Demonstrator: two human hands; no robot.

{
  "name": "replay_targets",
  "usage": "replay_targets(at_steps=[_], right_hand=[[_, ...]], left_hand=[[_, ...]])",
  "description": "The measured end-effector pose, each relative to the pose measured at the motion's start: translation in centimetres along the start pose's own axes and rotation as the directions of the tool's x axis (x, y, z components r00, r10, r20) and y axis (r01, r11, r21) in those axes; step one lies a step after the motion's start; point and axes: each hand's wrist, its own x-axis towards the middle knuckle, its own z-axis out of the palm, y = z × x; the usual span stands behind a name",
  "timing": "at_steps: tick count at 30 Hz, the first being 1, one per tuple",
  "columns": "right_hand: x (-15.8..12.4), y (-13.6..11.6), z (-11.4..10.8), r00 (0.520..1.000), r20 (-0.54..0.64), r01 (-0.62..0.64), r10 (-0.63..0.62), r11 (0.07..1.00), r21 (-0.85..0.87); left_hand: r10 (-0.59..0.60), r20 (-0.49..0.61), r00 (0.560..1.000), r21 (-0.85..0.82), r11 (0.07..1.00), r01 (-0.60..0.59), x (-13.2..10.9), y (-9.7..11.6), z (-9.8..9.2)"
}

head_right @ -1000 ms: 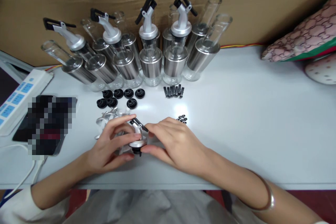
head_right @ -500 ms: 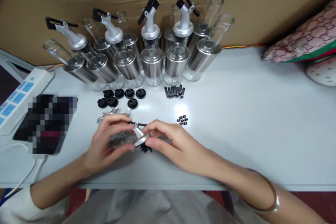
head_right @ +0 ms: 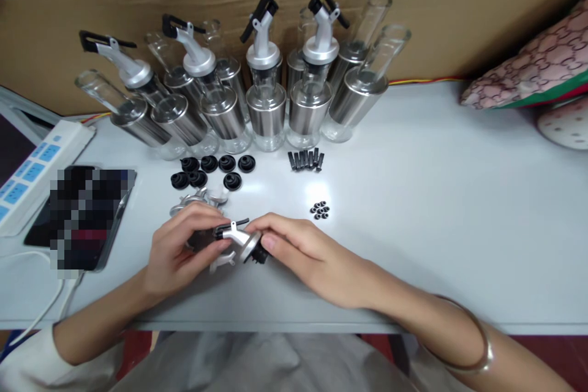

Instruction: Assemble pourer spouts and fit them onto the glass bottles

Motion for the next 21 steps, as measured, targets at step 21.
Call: replay_targets(at_steps=[21], right_hand=[[-0.29,0.05,0.27,0.989,-0.078,0.093,-0.124,0.944,-0.318]], left_hand=[[0.036,0.017,0.999,-0.036,0.999,-0.036,-0.04,0.1,0.08]])
